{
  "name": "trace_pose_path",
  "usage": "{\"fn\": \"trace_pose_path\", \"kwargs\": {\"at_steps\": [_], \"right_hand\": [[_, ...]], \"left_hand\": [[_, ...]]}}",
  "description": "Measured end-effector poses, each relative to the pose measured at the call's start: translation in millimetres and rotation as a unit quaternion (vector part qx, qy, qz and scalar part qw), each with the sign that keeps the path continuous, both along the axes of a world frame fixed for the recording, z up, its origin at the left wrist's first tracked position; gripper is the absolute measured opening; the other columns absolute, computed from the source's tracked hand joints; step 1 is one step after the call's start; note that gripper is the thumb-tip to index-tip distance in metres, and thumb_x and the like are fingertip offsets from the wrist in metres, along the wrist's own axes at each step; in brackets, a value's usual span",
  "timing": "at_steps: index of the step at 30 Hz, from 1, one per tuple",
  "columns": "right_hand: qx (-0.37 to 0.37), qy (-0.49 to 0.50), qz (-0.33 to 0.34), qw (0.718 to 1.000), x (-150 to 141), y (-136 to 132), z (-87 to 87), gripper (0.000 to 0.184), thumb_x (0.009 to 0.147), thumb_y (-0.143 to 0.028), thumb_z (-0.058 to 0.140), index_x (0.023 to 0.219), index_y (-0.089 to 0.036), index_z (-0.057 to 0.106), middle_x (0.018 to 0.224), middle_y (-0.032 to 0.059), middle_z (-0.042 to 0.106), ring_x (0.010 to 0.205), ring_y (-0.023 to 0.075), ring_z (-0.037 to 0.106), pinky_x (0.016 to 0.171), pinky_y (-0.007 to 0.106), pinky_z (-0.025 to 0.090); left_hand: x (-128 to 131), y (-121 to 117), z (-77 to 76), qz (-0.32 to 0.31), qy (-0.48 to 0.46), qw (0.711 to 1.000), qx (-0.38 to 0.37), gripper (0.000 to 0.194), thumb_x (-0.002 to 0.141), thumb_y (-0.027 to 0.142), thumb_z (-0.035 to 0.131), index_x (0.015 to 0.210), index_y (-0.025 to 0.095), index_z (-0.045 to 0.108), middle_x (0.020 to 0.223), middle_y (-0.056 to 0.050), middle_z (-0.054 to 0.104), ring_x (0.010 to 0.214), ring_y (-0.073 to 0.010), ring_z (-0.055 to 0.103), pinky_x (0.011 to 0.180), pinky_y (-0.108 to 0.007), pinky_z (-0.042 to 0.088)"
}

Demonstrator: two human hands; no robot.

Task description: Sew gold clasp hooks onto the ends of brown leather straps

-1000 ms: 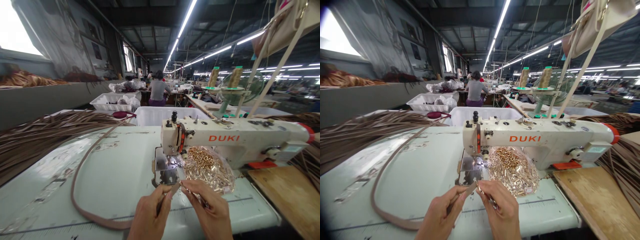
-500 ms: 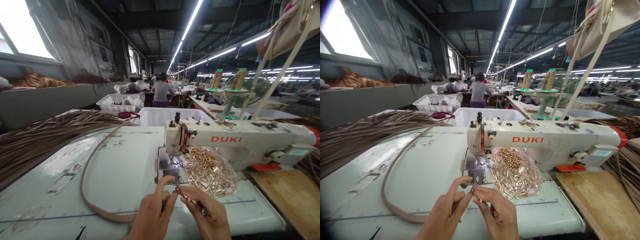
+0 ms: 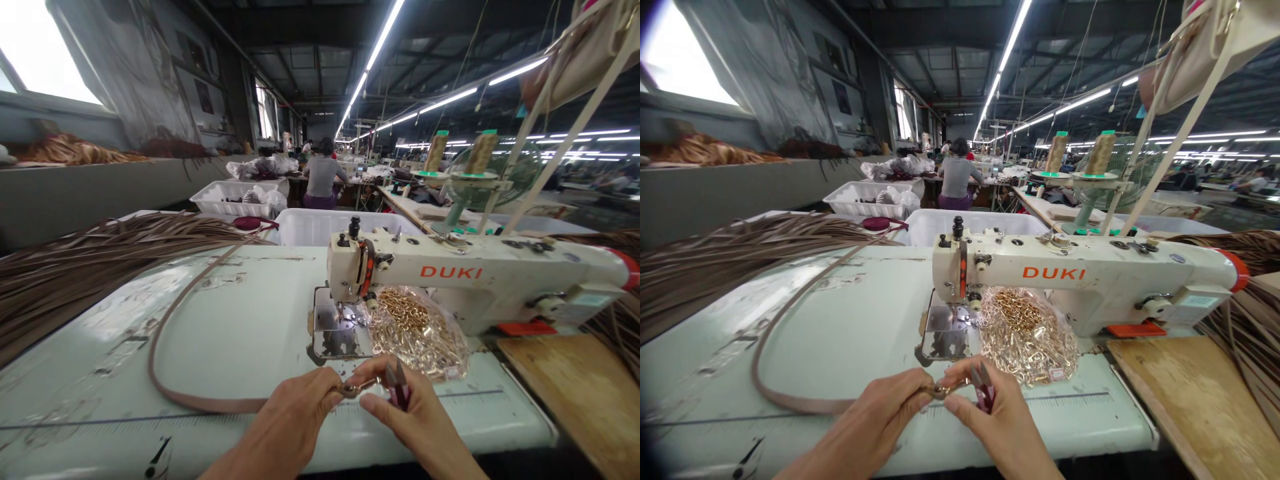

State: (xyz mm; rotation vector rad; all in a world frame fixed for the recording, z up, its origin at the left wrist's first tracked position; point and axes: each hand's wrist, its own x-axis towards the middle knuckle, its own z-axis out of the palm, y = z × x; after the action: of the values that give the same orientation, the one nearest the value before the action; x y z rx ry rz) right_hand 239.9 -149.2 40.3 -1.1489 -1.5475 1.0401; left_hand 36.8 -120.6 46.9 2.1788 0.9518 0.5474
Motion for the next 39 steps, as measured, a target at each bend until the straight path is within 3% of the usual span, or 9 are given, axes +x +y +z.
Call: {"fn": "trace_pose_path", "kwargs": {"at_steps": [3, 6, 12, 15, 19, 27, 33, 35, 39], "right_hand": [[0.026, -0.118, -0.007, 0.993, -2, -1, 5.5, 0.016, 0.080, -0.033, 0.071, 0.093, -0.023, 0.069, 0.086, 0.0002, 0.070, 0.079, 0.0173, 0.064, 0.072, 0.024, 0.047], [0.049, -0.156, -0.025, 0.986, -6, -3, 3.9, 0.013, 0.086, -0.036, 0.064, 0.087, -0.025, 0.070, 0.080, -0.0021, 0.069, 0.072, 0.0144, 0.062, 0.066, 0.023, 0.043], [0.016, -0.098, -0.055, 0.994, -11, -4, -3.2, 0.017, 0.086, -0.038, 0.064, 0.085, -0.022, 0.070, 0.078, -0.0009, 0.068, 0.071, 0.0145, 0.061, 0.063, 0.022, 0.042], [0.005, -0.070, -0.068, 0.995, -15, -4, -5.4, 0.021, 0.085, -0.039, 0.063, 0.082, -0.020, 0.070, 0.073, -0.0003, 0.066, 0.066, 0.0140, 0.058, 0.059, 0.022, 0.039], [-0.026, -0.037, -0.058, 0.997, -16, 0, -9.6, 0.027, 0.086, -0.043, 0.061, 0.080, -0.017, 0.068, 0.067, 0.0001, 0.063, 0.061, 0.0134, 0.053, 0.057, 0.022, 0.038], [-0.049, -0.011, -0.043, 0.998, -12, 10, -22.5, 0.031, 0.087, -0.045, 0.059, 0.088, -0.015, 0.066, 0.069, 0.0025, 0.066, 0.064, 0.0157, 0.057, 0.060, 0.024, 0.042], [-0.041, -0.013, -0.046, 0.998, -14, 31, -26.1, 0.020, 0.088, -0.035, 0.056, 0.083, -0.017, 0.061, 0.068, 0.0005, 0.066, 0.063, 0.0159, 0.062, 0.061, 0.024, 0.045], [-0.025, -0.104, -0.055, 0.993, -8, 45, -22.7, 0.011, 0.085, -0.026, 0.058, 0.078, -0.018, 0.062, 0.070, -0.0006, 0.066, 0.064, 0.0162, 0.062, 0.060, 0.024, 0.044], [0.079, -0.309, -0.043, 0.947, 12, 78, -18.3, 0.009, 0.081, -0.015, 0.064, 0.077, -0.022, 0.068, 0.074, -0.0019, 0.069, 0.071, 0.0163, 0.063, 0.066, 0.025, 0.044]], "left_hand": [[2, -1, -1.9, -0.015, 0.010, 1.000, 0.013, 0.022, 0.100, 0.027, 0.032, 0.084, 0.022, 0.046, 0.082, 0.002, 0.057, 0.076, -0.0142, 0.055, 0.067, -0.022, 0.035], [2, -2, -6.0, -0.023, 0.033, 0.999, 0.034, 0.023, 0.100, 0.026, 0.031, 0.084, 0.022, 0.047, 0.082, 0.001, 0.058, 0.074, -0.0149, 0.056, 0.066, -0.023, 0.036], [-4, 0, -11.4, 0.067, -0.004, 0.996, 0.051, 0.017, 0.096, 0.028, 0.050, 0.112, 0.029, 0.054, 0.092, 0.004, 0.065, 0.086, -0.0156, 0.061, 0.077, -0.023, 0.040], [-5, 2, -9.2, 0.064, -0.038, 0.996, 0.053, 0.013, 0.096, 0.028, 0.050, 0.097, 0.030, 0.063, 0.090, 0.006, 0.065, 0.083, -0.0125, 0.061, 0.075, -0.020, 0.040], [-1, 6, -5.9, 0.073, -0.050, 0.995, 0.046, 0.014, 0.096, 0.027, 0.052, 0.095, 0.031, 0.066, 0.085, 0.007, 0.064, 0.077, -0.0099, 0.059, 0.071, -0.018, 0.039], [6, 21, 1.9, 0.049, -0.009, 0.998, 0.029, 0.016, 0.094, 0.026, 0.053, 0.086, 0.025, 0.067, 0.082, 0.004, 0.064, 0.077, -0.0123, 0.058, 0.070, -0.020, 0.037], [12, 68, 6.7, -0.047, 0.078, 0.996, 0.022, 0.016, 0.087, 0.021, 0.053, 0.083, 0.020, 0.069, 0.075, 0.003, 0.061, 0.067, -0.0123, 0.053, 0.061, -0.021, 0.037], [15, 93, 2.4, -0.086, 0.107, 0.990, 0.021, 0.016, 0.083, 0.020, 0.054, 0.080, 0.019, 0.069, 0.074, 0.002, 0.061, 0.066, -0.0126, 0.053, 0.061, -0.020, 0.038], [20, 139, -7.0, -0.133, 0.150, 0.979, 0.022, 0.015, 0.079, 0.020, 0.055, 0.080, 0.018, 0.070, 0.076, 0.001, 0.065, 0.068, -0.0139, 0.057, 0.062, -0.020, 0.040]]}}
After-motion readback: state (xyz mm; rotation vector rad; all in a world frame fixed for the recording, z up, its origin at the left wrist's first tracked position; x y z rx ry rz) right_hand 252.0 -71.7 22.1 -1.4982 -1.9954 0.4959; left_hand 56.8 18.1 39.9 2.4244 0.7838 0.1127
